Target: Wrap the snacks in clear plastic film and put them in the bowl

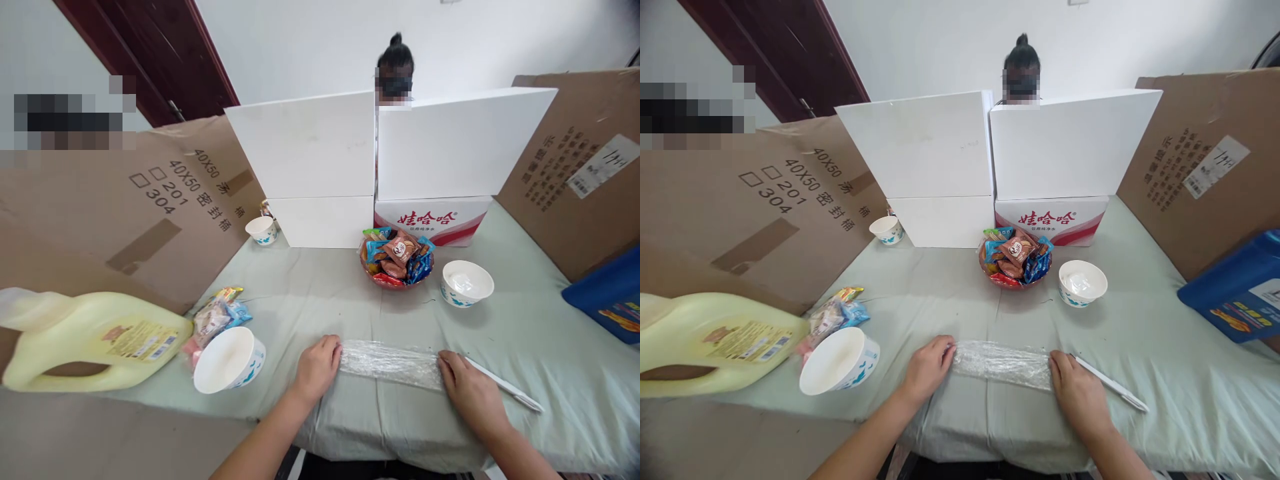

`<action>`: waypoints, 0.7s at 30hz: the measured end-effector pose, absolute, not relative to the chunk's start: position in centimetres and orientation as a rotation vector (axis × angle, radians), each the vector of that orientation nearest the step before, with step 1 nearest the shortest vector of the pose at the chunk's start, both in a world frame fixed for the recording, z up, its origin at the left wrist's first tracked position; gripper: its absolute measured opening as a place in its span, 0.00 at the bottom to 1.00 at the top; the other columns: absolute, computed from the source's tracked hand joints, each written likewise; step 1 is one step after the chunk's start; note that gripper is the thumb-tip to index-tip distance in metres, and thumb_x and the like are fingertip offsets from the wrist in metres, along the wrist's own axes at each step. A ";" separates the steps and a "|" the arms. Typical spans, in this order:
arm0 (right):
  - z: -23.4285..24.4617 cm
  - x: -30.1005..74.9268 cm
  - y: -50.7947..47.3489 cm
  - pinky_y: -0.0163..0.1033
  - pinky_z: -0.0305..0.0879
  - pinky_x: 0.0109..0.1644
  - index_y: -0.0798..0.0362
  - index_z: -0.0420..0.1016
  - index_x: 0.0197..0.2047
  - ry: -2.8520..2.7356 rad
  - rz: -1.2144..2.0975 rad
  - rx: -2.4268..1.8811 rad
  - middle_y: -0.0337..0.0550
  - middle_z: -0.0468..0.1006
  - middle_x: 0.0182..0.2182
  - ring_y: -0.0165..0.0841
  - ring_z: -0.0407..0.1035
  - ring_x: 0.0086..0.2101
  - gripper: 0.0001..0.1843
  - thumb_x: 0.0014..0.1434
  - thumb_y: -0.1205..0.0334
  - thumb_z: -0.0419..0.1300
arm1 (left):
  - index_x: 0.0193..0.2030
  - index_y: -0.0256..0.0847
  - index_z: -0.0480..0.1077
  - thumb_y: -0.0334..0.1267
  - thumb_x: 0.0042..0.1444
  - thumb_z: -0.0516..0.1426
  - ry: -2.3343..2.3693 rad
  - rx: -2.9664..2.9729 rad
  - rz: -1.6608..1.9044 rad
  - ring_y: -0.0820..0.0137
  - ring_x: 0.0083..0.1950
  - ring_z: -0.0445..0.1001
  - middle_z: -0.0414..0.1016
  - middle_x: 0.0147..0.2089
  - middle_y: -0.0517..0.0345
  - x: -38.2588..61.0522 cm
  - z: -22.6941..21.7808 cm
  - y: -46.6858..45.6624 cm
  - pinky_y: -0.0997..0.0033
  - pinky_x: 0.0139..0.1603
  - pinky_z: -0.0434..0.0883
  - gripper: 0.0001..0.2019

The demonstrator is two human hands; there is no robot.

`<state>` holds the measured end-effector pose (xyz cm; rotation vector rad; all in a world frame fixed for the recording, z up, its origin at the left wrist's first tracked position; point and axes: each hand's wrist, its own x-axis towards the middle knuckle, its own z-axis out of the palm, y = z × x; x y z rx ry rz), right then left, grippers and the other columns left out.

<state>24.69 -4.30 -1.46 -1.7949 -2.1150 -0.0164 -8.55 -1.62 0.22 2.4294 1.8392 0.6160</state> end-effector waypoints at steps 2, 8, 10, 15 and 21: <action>-1.9 24.6 -4.0 0.38 0.63 0.28 0.51 0.72 0.43 -2.136 -0.119 -1.833 0.42 0.80 0.34 0.35 0.76 0.29 0.18 0.69 0.54 0.43 | 0.39 0.41 0.69 0.32 0.61 0.51 1.866 2.460 0.562 0.66 0.34 0.77 0.77 0.36 0.57 -8.5 -0.2 -1.5 0.69 0.34 0.71 0.06; -0.4 24.5 -4.0 0.43 0.66 0.38 0.55 0.72 0.47 -2.029 -0.338 -1.714 0.49 0.78 0.38 0.40 0.73 0.36 0.18 0.67 0.53 0.48 | 0.45 0.37 0.69 0.35 0.62 0.52 1.929 2.534 0.838 0.61 0.40 0.75 0.74 0.41 0.49 -8.2 0.9 -1.8 0.62 0.40 0.72 0.08; 0.6 23.5 -4.2 0.47 0.64 0.47 0.55 0.73 0.47 -2.024 -0.343 -1.573 0.51 0.77 0.40 0.42 0.71 0.41 0.15 0.66 0.55 0.50 | 0.46 0.37 0.69 0.36 0.62 0.52 1.942 2.566 1.008 0.58 0.44 0.72 0.72 0.44 0.46 -7.0 1.8 -2.5 0.58 0.44 0.71 0.09; 1.1 19.9 -4.2 0.50 0.53 0.62 0.50 0.67 0.59 -2.459 -0.087 -1.150 0.48 0.71 0.56 0.41 0.60 0.58 0.22 0.64 0.54 0.54 | 0.50 0.40 0.69 0.33 0.62 0.49 1.484 2.632 0.874 0.62 0.45 0.71 0.71 0.46 0.48 -3.2 2.0 -4.5 0.61 0.46 0.72 0.12; -0.5 22.0 -4.5 0.63 0.44 0.64 0.50 0.46 0.71 -2.577 0.077 -1.398 0.52 0.54 0.67 0.51 0.45 0.66 0.44 0.59 0.38 0.54 | 0.56 0.41 0.69 0.35 0.61 0.53 1.854 2.576 0.647 0.57 0.46 0.69 0.71 0.49 0.47 -5.0 -0.4 -3.3 0.57 0.44 0.71 0.17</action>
